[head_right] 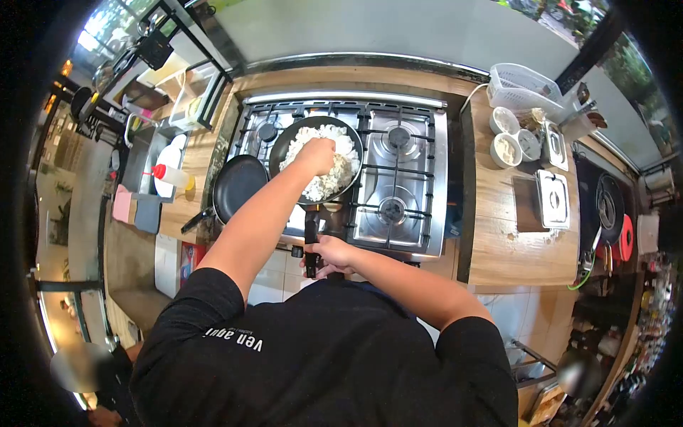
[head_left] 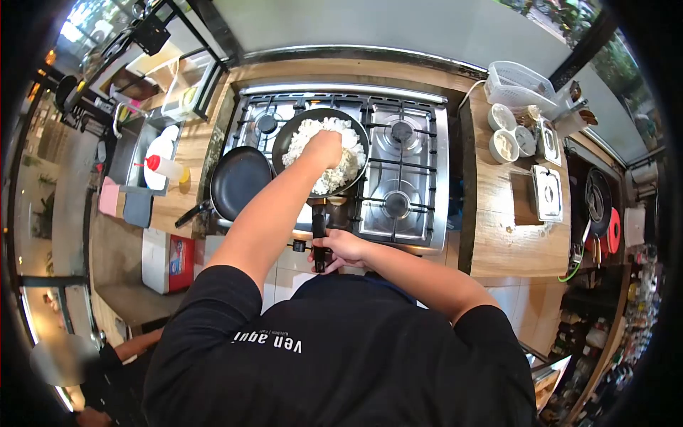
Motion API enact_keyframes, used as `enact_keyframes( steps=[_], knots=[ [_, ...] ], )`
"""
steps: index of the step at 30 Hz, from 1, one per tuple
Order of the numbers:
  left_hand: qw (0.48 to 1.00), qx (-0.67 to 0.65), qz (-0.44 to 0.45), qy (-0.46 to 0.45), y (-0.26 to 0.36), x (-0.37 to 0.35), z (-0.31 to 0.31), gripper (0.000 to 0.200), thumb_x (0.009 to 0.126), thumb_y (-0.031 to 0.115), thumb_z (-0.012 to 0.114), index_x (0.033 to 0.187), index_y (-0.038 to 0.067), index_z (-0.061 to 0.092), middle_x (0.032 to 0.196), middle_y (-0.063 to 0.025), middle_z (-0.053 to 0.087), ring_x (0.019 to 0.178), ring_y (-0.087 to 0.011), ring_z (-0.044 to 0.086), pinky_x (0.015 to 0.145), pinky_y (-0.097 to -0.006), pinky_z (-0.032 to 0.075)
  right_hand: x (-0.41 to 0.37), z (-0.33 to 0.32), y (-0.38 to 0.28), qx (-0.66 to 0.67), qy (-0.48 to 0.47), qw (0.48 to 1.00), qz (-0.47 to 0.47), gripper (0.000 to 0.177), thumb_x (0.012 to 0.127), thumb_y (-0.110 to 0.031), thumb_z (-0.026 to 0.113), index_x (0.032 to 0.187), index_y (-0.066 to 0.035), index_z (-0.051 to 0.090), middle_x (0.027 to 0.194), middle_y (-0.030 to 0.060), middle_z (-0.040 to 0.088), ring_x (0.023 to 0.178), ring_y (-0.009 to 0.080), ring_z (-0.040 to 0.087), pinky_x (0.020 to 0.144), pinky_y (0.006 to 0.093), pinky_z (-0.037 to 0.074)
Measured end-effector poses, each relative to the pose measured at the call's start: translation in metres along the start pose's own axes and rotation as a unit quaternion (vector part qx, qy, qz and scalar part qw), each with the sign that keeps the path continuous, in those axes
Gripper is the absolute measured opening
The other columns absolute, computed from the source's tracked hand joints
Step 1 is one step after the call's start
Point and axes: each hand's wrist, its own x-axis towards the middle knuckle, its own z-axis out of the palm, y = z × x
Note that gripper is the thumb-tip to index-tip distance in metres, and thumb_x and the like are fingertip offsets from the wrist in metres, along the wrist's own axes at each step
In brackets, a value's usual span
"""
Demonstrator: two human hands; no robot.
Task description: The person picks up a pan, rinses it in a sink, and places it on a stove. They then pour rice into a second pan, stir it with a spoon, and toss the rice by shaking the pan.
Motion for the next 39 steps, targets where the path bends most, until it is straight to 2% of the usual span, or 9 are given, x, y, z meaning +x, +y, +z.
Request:
enact_keyframes(
  steps=[4,8,12,16,25,27,32,36,39],
  knots=[
    [0.998,-0.058,-0.022,0.005,0.021,-0.034,-0.018,0.024,0.093,0.011,0.062,0.111,0.010,0.078,0.109,-0.0204,0.077,0.104,-0.0397,0.073,0.094,-0.0480,0.057,-0.002,-0.005,-0.004,0.017,-0.004,0.999,0.029,0.029,0.112,-0.026,0.054,0.135,-0.009,0.047,0.117,0.0147,0.071,0.103,0.0375,0.076,0.090,0.0531,0.064],
    [1.000,-0.007,-0.024,-0.001,0.007,-0.051,0.023,0.021,0.092,0.010,0.063,0.108,0.008,0.077,0.106,-0.0219,0.076,0.103,-0.0411,0.073,0.093,-0.0491,0.058,0.006,-0.011,-0.001,0.040,-0.035,0.998,0.038,0.034,0.112,-0.026,0.054,0.139,-0.007,0.044,0.121,0.0176,0.068,0.103,0.0374,0.075,0.086,0.0484,0.066],
    [0.989,0.014,-0.146,-0.020,0.001,-0.104,-0.030,0.023,0.090,0.007,0.063,0.107,0.008,0.079,0.108,-0.0231,0.076,0.105,-0.0411,0.073,0.095,-0.0504,0.057,0.000,-0.011,-0.004,0.041,-0.045,0.997,0.052,0.031,0.112,-0.027,0.054,0.135,-0.008,0.046,0.122,0.0169,0.069,0.104,0.0358,0.076,0.084,0.0451,0.066],
    [0.978,-0.002,-0.204,-0.039,-0.017,-0.126,-0.006,0.022,0.091,0.008,0.064,0.107,0.007,0.079,0.109,-0.0240,0.076,0.105,-0.0416,0.072,0.094,-0.0514,0.057,0.003,-0.013,-0.006,0.046,-0.055,0.996,0.056,0.027,0.112,-0.028,0.055,0.130,-0.009,0.047,0.123,0.0165,0.069,0.104,0.0355,0.076,0.082,0.0424,0.066],
    [0.987,-0.012,-0.163,0.003,-0.044,-0.079,-0.021,0.022,0.091,0.011,0.064,0.108,0.007,0.078,0.107,-0.0230,0.076,0.104,-0.0421,0.073,0.095,-0.0507,0.057,0.005,-0.011,-0.004,0.045,-0.038,0.997,0.046,0.026,0.112,-0.026,0.054,0.132,-0.010,0.048,0.123,0.0168,0.069,0.105,0.0366,0.076,0.090,0.0476,0.065],
    [0.992,-0.022,-0.126,-0.020,-0.030,-0.079,-0.045,0.027,0.087,0.003,0.065,0.111,0.001,0.078,0.118,-0.0274,0.074,0.112,-0.0417,0.073,0.096,-0.0486,0.059,0.004,-0.009,-0.007,0.024,-0.028,0.998,0.051,0.025,0.112,-0.023,0.054,0.133,-0.010,0.049,0.123,0.0157,0.069,0.104,0.0339,0.076,0.088,0.0460,0.065],
    [0.996,-0.036,-0.069,-0.051,-0.020,-0.069,-0.032,0.025,0.088,0.003,0.065,0.109,0.000,0.077,0.116,-0.0272,0.075,0.110,-0.0417,0.073,0.095,-0.0485,0.060,0.004,-0.002,-0.004,0.043,0.008,0.999,0.032,0.026,0.111,-0.025,0.055,0.129,-0.006,0.052,0.124,0.0156,0.068,0.108,0.0318,0.074,0.085,0.0397,0.063],
    [0.998,-0.041,-0.006,-0.050,-0.033,-0.070,-0.025,0.024,0.089,0.004,0.064,0.108,0.000,0.078,0.115,-0.0271,0.075,0.109,-0.0415,0.074,0.093,-0.0489,0.061,0.009,0.011,0.011,0.090,0.074,0.993,-0.013,0.028,0.111,-0.025,0.055,0.132,-0.008,0.050,0.122,0.0135,0.067,0.109,0.0350,0.073,0.089,0.0471,0.062],
    [0.994,0.012,0.025,-0.109,-0.027,-0.094,-0.016,0.023,0.087,0.006,0.065,0.106,-0.001,0.078,0.110,-0.0278,0.076,0.106,-0.0418,0.074,0.093,-0.0482,0.061,0.015,0.036,0.026,0.193,0.099,0.972,-0.087,0.022,0.112,-0.029,0.054,0.124,-0.011,0.051,0.098,0.0090,0.064,0.082,0.0267,0.069,0.072,0.0433,0.058]
  ],
)
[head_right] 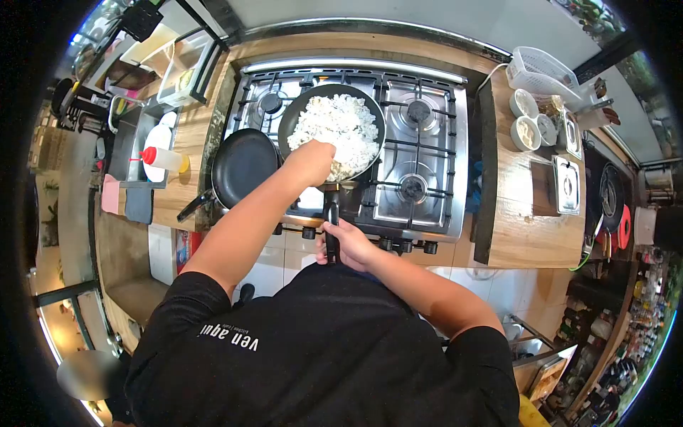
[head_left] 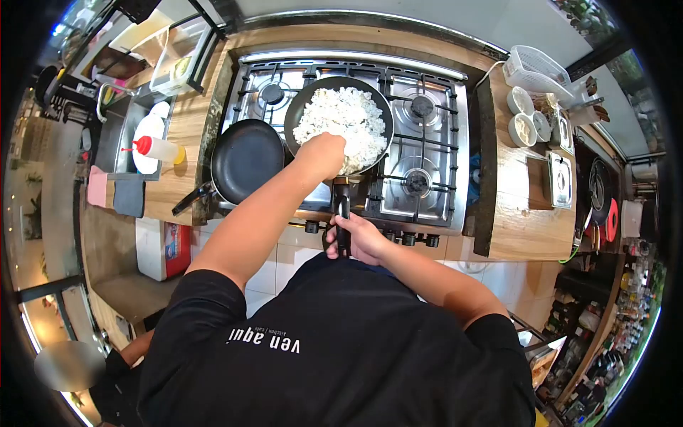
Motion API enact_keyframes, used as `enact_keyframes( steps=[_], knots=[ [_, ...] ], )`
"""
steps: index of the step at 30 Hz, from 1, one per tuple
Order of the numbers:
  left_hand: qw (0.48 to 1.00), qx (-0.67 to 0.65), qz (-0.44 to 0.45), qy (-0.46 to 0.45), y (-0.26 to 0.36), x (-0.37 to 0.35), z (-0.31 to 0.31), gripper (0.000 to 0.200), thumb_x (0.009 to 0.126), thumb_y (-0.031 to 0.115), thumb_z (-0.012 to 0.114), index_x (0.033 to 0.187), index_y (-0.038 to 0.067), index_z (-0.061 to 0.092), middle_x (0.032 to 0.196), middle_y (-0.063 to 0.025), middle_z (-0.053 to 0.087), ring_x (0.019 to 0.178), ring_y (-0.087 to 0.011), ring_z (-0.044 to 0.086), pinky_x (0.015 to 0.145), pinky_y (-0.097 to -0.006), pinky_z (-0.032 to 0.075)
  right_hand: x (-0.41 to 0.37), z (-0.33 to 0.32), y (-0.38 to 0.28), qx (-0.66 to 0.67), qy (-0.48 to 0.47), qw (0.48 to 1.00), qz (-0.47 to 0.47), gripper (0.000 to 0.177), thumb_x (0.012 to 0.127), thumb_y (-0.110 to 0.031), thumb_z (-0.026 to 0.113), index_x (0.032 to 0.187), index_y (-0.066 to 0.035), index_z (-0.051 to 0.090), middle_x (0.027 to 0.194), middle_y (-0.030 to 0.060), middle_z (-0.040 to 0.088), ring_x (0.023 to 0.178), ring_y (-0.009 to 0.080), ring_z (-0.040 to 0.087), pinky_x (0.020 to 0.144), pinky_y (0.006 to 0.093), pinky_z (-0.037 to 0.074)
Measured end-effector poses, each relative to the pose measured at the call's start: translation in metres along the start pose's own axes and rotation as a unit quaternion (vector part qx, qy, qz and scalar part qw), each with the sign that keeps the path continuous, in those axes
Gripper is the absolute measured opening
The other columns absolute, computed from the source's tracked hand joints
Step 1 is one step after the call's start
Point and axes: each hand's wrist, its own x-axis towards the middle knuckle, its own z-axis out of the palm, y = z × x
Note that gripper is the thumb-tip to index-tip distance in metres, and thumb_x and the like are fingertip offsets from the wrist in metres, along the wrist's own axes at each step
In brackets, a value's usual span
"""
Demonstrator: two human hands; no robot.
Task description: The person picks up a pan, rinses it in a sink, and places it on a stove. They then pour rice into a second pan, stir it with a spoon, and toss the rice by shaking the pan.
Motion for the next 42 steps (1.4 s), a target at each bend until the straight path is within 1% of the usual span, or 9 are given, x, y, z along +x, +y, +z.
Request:
enact_keyframes(
  steps=[2,5,8,13,23,28,32,35,42],
  knots=[
    [0.999,0.012,0.019,0.030,-0.014,0.005,-0.010,0.023,0.088,0.007,0.064,0.105,0.003,0.079,0.108,-0.0247,0.076,0.104,-0.0403,0.075,0.092,-0.0488,0.060,0.006,0.013,0.009,0.061,0.022,0.997,-0.043,0.019,0.112,-0.032,0.053,0.111,-0.014,0.052,0.078,0.0026,0.053,0.059,0.0171,0.052,0.056,0.0375,0.048],
    [0.986,-0.061,0.059,0.147,-0.045,-0.003,-0.046,0.023,0.096,0.015,0.061,0.106,0.007,0.079,0.107,-0.0230,0.076,0.102,-0.0413,0.073,0.090,-0.0499,0.058,0.034,0.033,-0.039,0.047,0.114,0.990,-0.065,0.019,0.112,-0.033,0.054,0.106,-0.015,0.052,0.077,0.0005,0.051,0.056,0.0135,0.047,0.050,0.0329,0.041],
    [0.973,-0.096,-0.019,0.210,-0.056,-0.047,-0.095,0.021,0.100,0.015,0.060,0.110,0.007,0.076,0.104,-0.0238,0.075,0.101,-0.0435,0.072,0.090,-0.0510,0.056,0.050,0.029,-0.061,0.090,0.096,0.986,-0.099,0.021,0.111,-0.035,0.054,0.104,-0.016,0.051,0.075,-0.0013,0.050,0.054,0.0104,0.038,0.048,0.0291,0.032],
    [0.967,-0.128,-0.033,0.218,-0.087,-0.074,-0.095,0.018,0.103,0.016,0.061,0.109,0.006,0.074,0.099,-0.0235,0.075,0.098,-0.0445,0.071,0.087,-0.0524,0.055,0.015,0.044,0.010,0.119,0.081,0.989,-0.022,0.018,0.111,-0.031,0.053,0.107,-0.014,0.051,0.078,0.0035,0.055,0.060,0.0206,0.052,0.059,0.0416,0.046],
    [0.982,-0.050,-0.013,0.181,-0.072,0.041,-0.007,0.021,0.091,0.009,0.065,0.108,0.004,0.077,0.109,-0.0281,0.075,0.104,-0.0430,0.073,0.093,-0.0508,0.059,0.022,0.038,0.014,0.110,0.074,0.991,-0.030,0.018,0.111,-0.031,0.052,0.108,-0.014,0.052,0.081,0.0029,0.055,0.066,0.0200,0.055,0.064,0.0416,0.050],
    [0.991,-0.027,-0.015,0.127,-0.051,0.031,-0.046,0.021,0.085,0.002,0.067,0.102,0.000,0.079,0.107,-0.0301,0.075,0.104,-0.0437,0.074,0.092,-0.0483,0.061,0.022,0.029,0.013,0.110,0.032,0.993,-0.033,0.018,0.112,-0.030,0.051,0.109,-0.013,0.054,0.084,0.0041,0.058,0.073,0.0217,0.058,0.071,0.0434,0.054],
    [0.995,0.022,0.028,0.091,-0.051,0.035,0.010,0.023,0.096,0.015,0.061,0.109,0.010,0.079,0.105,-0.0237,0.076,0.101,-0.0428,0.073,0.094,-0.0514,0.057,0.022,0.022,0.008,0.102,0.034,0.994,-0.011,0.014,0.110,-0.026,0.053,0.111,-0.011,0.052,0.088,0.0071,0.062,0.076,0.0255,0.063,0.074,0.0470,0.058],
    [0.995,0.023,0.039,0.091,-0.040,0.034,-0.025,0.022,0.097,0.017,0.061,0.107,0.010,0.079,0.105,-0.0232,0.076,0.102,-0.0424,0.073,0.094,-0.0519,0.057,0.020,0.014,0.002,0.056,0.021,0.998,0.014,0.015,0.109,-0.025,0.056,0.114,-0.011,0.052,0.094,0.0085,0.064,0.081,0.0274,0.067,0.074,0.0476,0.059],
    [0.990,-0.020,-0.050,0.132,-0.017,0.063,-0.010,0.021,0.096,0.018,0.063,0.103,0.008,0.080,0.105,-0.0243,0.076,0.101,-0.0433,0.073,0.092,-0.0508,0.057,0.024,-0.013,-0.016,-0.080,-0.074,0.988,0.110,0.026,0.103,-0.026,0.066,0.121,-0.012,0.052,0.108,0.0083,0.067,0.091,0.0275,0.067,0.083,0.0492,0.056]
  ],
)
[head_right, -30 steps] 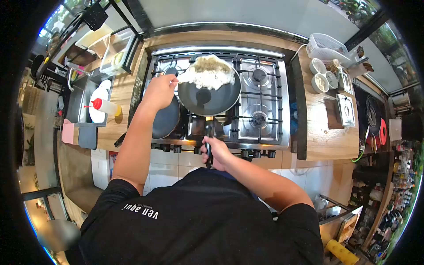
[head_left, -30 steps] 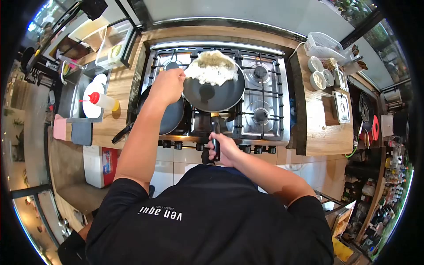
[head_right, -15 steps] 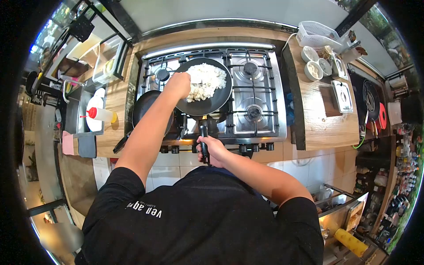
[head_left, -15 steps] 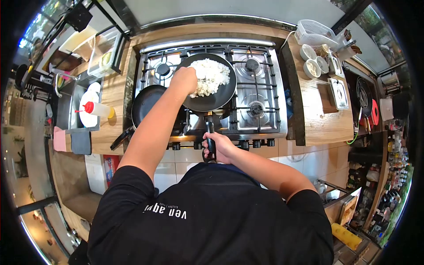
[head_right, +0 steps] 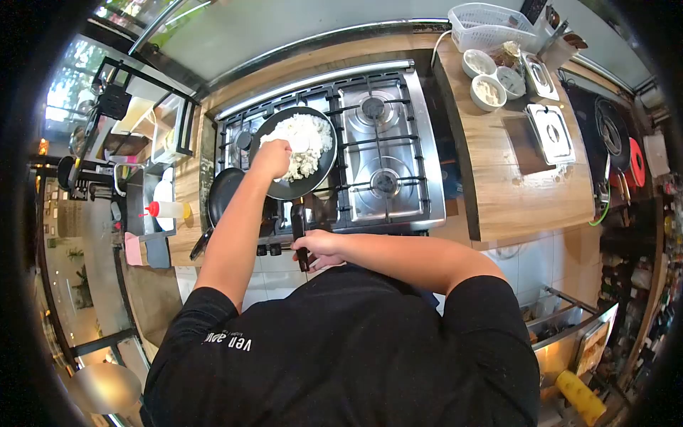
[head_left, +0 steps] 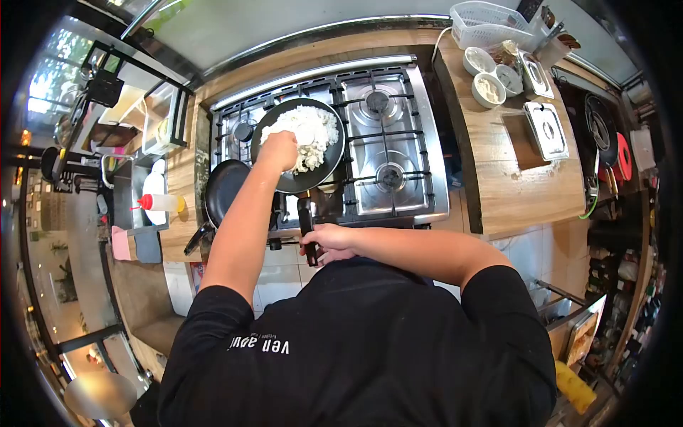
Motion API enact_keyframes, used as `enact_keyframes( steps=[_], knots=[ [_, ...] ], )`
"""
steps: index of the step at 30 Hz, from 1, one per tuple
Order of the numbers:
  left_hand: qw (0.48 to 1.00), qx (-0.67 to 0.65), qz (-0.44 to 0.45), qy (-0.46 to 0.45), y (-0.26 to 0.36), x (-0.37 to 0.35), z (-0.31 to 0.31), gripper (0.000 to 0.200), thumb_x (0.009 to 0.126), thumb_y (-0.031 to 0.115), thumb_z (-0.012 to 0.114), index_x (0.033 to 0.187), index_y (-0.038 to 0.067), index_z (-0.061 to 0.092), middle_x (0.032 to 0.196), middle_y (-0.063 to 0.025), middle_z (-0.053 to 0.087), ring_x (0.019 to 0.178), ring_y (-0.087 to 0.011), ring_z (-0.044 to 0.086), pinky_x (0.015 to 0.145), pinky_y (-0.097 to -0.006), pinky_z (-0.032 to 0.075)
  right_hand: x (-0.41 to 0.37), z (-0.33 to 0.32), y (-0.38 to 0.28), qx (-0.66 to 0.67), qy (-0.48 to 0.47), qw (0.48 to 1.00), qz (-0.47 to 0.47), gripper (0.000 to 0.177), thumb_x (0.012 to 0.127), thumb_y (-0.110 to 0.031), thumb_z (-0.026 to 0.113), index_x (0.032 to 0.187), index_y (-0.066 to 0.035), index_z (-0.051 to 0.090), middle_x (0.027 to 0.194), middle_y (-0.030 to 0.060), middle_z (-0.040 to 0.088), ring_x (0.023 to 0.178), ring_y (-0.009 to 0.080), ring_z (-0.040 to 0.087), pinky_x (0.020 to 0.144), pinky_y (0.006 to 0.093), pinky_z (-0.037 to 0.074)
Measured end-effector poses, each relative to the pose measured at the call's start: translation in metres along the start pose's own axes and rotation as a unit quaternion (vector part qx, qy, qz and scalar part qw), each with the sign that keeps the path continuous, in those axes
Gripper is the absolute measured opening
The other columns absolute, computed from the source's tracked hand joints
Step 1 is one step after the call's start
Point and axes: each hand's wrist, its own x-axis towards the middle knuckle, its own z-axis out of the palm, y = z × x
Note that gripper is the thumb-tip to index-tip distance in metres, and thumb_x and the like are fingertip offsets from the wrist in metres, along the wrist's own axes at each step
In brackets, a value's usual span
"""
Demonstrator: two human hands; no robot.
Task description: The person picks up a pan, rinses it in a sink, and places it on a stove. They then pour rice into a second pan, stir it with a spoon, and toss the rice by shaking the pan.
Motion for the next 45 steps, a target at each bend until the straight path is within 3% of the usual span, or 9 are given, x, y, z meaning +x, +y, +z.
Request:
enact_keyframes(
  steps=[9,13,22,29,31,35,37,41,45],
  knots=[
    [0.997,0.029,-0.015,-0.074,0.054,-0.002,-0.010,0.022,0.096,0.017,0.062,0.105,0.009,0.080,0.106,-0.0237,0.076,0.103,-0.0439,0.072,0.095,-0.0520,0.057,-0.013,-0.028,-0.009,-0.087,-0.083,0.992,0.040,0.044,0.100,-0.023,0.070,0.135,-0.008,0.048,0.134,0.0130,0.050,0.099,0.0314,0.075,0.083,0.0440,0.064],
    [0.999,-0.018,-0.046,0.016,0.056,0.020,-0.026,0.022,0.097,0.018,0.063,0.109,0.008,0.080,0.108,-0.0224,0.076,0.104,-0.0401,0.073,0.096,-0.0482,0.057,-0.017,-0.030,-0.006,-0.066,-0.108,0.991,0.039,0.045,0.100,-0.022,0.070,0.137,-0.007,0.049,0.127,0.0091,0.054,0.098,0.0291,0.077,0.077,0.0379,0.066],
    [0.998,0.021,-0.038,-0.048,0.039,0.047,-0.003,0.026,0.092,0.014,0.063,0.111,0.012,0.081,0.117,-0.0185,0.077,0.110,-0.0374,0.073,0.099,-0.0448,0.058,-0.015,-0.027,-0.004,-0.093,-0.112,0.989,0.037,0.036,0.100,-0.024,0.070,0.129,-0.009,0.054,0.122,0.0067,0.055,0.096,0.0257,0.077,0.075,0.0352,0.066],
    [0.999,0.000,-0.023,-0.038,0.022,0.054,-0.047,0.023,0.095,0.020,0.065,0.108,0.012,0.081,0.113,-0.0173,0.078,0.108,-0.0380,0.073,0.095,-0.0466,0.058,-0.018,-0.010,-0.006,-0.073,-0.052,0.995,0.048,0.042,0.103,-0.030,0.067,0.138,-0.012,0.052,0.121,0.0080,0.055,0.098,0.0259,0.072,0.090,0.0421,0.063],
    [0.992,0.117,0.002,-0.049,-0.016,0.079,-0.001,0.021,0.094,0.021,0.067,0.107,0.012,0.082,0.109,-0.0174,0.078,0.106,-0.0369,0.074,0.093,-0.0464,0.058,-0.014,-0.006,-0.001,-0.069,-0.051,0.996,0.029,0.040,0.105,-0.031,0.066,0.138,-0.013,0.052,0.120,0.0085,0.056,0.099,0.0272,0.072,0.089,0.0421,0.063],
    [0.999,0.002,-0.004,-0.034,-0.025,0.041,-0.039,0.027,0.086,0.013,0.067,0.108,0.005,0.081,0.116,-0.0212,0.077,0.112,-0.0384,0.073,0.096,-0.0450,0.060,-0.009,-0.002,0.005,-0.012,-0.058,0.998,-0.004,0.034,0.106,-0.036,0.065,0.128,-0.012,0.055,0.121,0.0110,0.068,0.105,0.0304,0.072,0.086,0.0427,0.062],
    [0.986,0.159,0.017,-0.051,-0.049,0.027,-0.055,0.028,0.086,0.013,0.067,0.107,0.000,0.080,0.116,-0.0250,0.076,0.111,-0.0398,0.073,0.095,-0.0451,0.060,-0.006,0.003,0.006,0.007,-0.036,0.999,-0.034,0.032,0.108,-0.035,0.064,0.125,-0.009,0.055,0.121,0.0129,0.070,0.105,0.0325,0.073,0.088,0.0452,0.063],
    [0.991,0.122,-0.034,-0.031,-0.104,0.028,0.022,0.022,0.088,0.010,0.064,0.102,0.010,0.081,0.110,-0.0214,0.077,0.105,-0.0411,0.074,0.096,-0.0492,0.059,-0.005,0.016,0.005,0.038,0.001,0.998,-0.052,0.029,0.110,-0.029,0.060,0.126,-0.005,0.054,0.114,0.0128,0.071,0.103,0.0333,0.074,0.092,0.0492,0.064],
    [0.993,0.102,-0.009,-0.067,-0.069,-0.020,-0.062,0.026,0.086,0.005,0.064,0.107,0.007,0.080,0.113,-0.0231,0.076,0.108,-0.0427,0.074,0.096,-0.0482,0.060,-0.004,0.023,0.013,0.027,0.039,0.996,-0.069,0.028,0.111,-0.029,0.057,0.127,-0.007,0.054,0.109,0.0108,0.070,0.098,0.0340,0.076,0.091,0.0494,0.064]
  ],
)
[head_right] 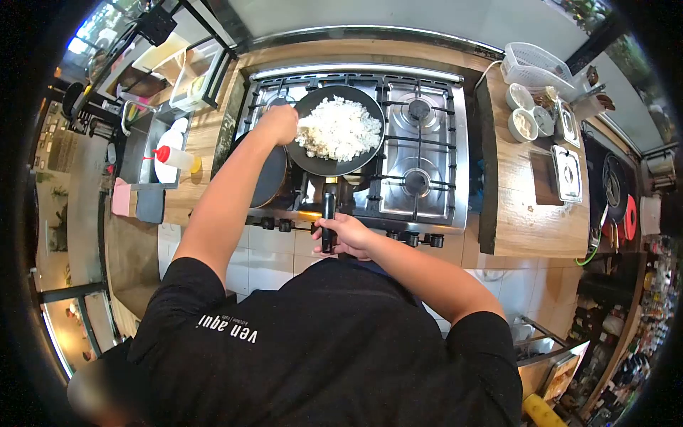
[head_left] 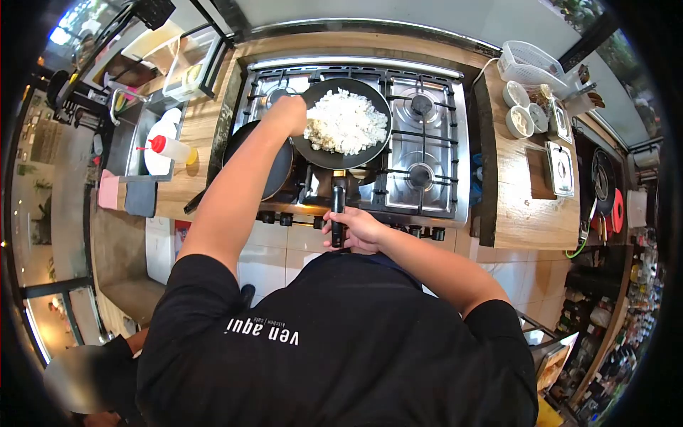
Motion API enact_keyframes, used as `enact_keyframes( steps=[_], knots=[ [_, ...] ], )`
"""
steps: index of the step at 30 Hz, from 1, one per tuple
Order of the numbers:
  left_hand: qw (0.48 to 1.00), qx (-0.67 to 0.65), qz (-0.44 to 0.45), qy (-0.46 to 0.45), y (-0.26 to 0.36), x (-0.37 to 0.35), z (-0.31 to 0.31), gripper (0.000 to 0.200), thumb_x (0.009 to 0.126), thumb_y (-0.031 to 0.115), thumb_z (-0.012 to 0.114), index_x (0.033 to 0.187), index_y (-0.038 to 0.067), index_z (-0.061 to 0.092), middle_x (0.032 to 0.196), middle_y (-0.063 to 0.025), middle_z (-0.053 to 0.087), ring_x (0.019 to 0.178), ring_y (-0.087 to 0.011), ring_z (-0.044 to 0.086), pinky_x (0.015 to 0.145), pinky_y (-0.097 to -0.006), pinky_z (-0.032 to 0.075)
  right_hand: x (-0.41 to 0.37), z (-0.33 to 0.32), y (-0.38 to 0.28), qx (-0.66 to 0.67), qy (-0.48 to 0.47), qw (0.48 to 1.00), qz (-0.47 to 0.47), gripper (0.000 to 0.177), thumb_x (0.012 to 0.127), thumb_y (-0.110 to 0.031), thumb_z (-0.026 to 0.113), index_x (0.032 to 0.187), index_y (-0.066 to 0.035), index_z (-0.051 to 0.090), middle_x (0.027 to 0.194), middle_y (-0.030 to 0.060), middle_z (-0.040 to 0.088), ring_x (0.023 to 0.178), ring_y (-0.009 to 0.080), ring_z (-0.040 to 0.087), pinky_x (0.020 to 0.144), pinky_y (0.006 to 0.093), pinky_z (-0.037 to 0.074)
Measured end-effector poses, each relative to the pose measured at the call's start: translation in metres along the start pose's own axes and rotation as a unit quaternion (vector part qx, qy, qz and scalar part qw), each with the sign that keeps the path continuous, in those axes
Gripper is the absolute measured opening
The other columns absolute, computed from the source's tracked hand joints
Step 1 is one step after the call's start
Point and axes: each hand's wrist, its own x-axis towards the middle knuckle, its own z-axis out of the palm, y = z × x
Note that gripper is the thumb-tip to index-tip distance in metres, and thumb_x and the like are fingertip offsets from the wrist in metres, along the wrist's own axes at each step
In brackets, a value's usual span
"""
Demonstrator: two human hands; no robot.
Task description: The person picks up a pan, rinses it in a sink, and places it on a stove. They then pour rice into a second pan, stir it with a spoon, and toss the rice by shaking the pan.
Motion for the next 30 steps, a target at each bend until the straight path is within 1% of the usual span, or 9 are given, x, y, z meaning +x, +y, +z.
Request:
enact_keyframes(
  steps=[4,7,12,19,22,24,25,26,30],
  knots=[
    [0.996,0.043,-0.008,-0.080,0.012,-0.019,0.028,0.035,0.084,0.003,0.071,0.119,-0.001,0.076,0.126,-0.0263,0.073,0.116,-0.0401,0.073,0.097,-0.0475,0.060,0.006,0.015,0.018,0.042,0.031,0.998,-0.043,0.025,0.113,-0.032,0.053,0.125,-0.011,0.055,0.098,0.0079,0.066,0.089,0.0308,0.073,0.081,0.0492,0.063],
    [0.999,0.013,-0.003,-0.039,0.021,-0.040,-0.020,0.027,0.085,0.005,0.070,0.110,-0.001,0.078,0.117,-0.0268,0.075,0.111,-0.0403,0.074,0.095,-0.0474,0.061,0.018,0.037,0.020,0.103,0.123,0.979,-0.128,0.022,0.113,-0.035,0.051,0.106,-0.013,0.050,0.075,0.0019,0.051,0.054,0.0155,0.047,0.050,0.0345,0.041],
    [0.997,-0.035,0.023,0.057,-0.018,-0.053,-0.042,0.020,0.084,0.006,0.068,0.099,0.000,0.080,0.106,-0.0250,0.077,0.103,-0.0413,0.074,0.092,-0.0473,0.060,0.044,0.012,-0.037,0.141,0.118,0.961,-0.205,0.023,0.111,-0.037,0.054,0.101,-0.016,0.052,0.070,-0.0014,0.050,0.051,0.0119,0.043,0.045,0.0299,0.032],
    [0.962,-0.244,-0.023,0.121,0.004,-0.163,-0.011,0.020,0.097,0.013,0.061,0.109,0.004,0.074,0.099,-0.0271,0.074,0.099,-0.0463,0.071,0.089,-0.0543,0.056,0.003,0.030,0.025,0.131,0.061,0.984,-0.103,0.024,0.112,-0.037,0.053,0.111,-0.013,0.051,0.084,0.0059,0.057,0.064,0.0218,0.053,0.064,0.0414,0.049],
    [0.915,-0.358,-0.013,0.184,0.029,-0.179,0.038,0.026,0.097,0.008,0.060,0.122,0.003,0.057,0.092,-0.0273,0.072,0.092,-0.0478,0.071,0.083,-0.0532,0.054,-0.007,0.028,0.018,0.083,0.107,0.984,-0.113,0.029,0.111,-0.037,0.055,0.126,-0.013,0.053,0.097,0.0069,0.062,0.078,0.0226,0.059,0.075,0.0423,0.053],
    [0.859,-0.462,0.005,0.220,0.057,-0.187,0.071,0.027,0.097,0.007,0.059,0.122,0.004,0.052,0.083,-0.0223,0.068,0.081,-0.0423,0.071,0.078,-0.0493,0.054,-0.015,0.009,0.026,-0.087,0.286,0.933,-0.200,0.043,0.109,-0.037,0.057,0.145,-0.015,0.051,0.115,0.0058,0.064,0.098,0.0208,0.060,0.089,0.0397,0.054],
    [0.842,-0.486,0.010,0.232,0.079,-0.194,0.075,0.021,0.098,0.008,0.059,0.118,0.004,0.052,0.081,-0.0177,0.066,0.076,-0.0336,0.068,0.073,-0.0448,0.053,-0.035,0.004,0.023,-0.149,0.262,0.920,-0.250,0.049,0.108,-0.038,0.058,0.151,-0.015,0.052,0.125,0.0033,0.063,0.109,0.0165,0.056,0.094,0.0351,0.051],
    [0.834,-0.515,-0.006,0.197,0.102,-0.204,0.080,0.018,0.099,0.010,0.059,0.115,0.005,0.054,0.087,-0.0118,0.066,0.077,-0.0219,0.063,0.073,-0.0391,0.052,-0.048,0.002,0.021,-0.158,0.239,0.916,-0.282,0.044,0.110,-0.039,0.055,0.143,-0.011,0.060,0.127,0.0028,0.063,0.109,0.0149,0.057,0.095,0.0338,0.050],
    [0.822,-0.542,0.069,0.162,0.181,-0.225,0.089,0.022,0.100,0.011,0.065,0.115,0.005,0.051,0.089,-0.0154,0.069,0.083,-0.0296,0.072,0.076,-0.0441,0.054,-0.076,0.001,0.009,-0.037,0.211,0.923,-0.320,0.038,0.111,-0.029,0.054,0.134,-0.002,0.066,0.112,0.0059,0.072,0.093,0.0130,0.066,0.085,0.0304,0.053]
  ],
)
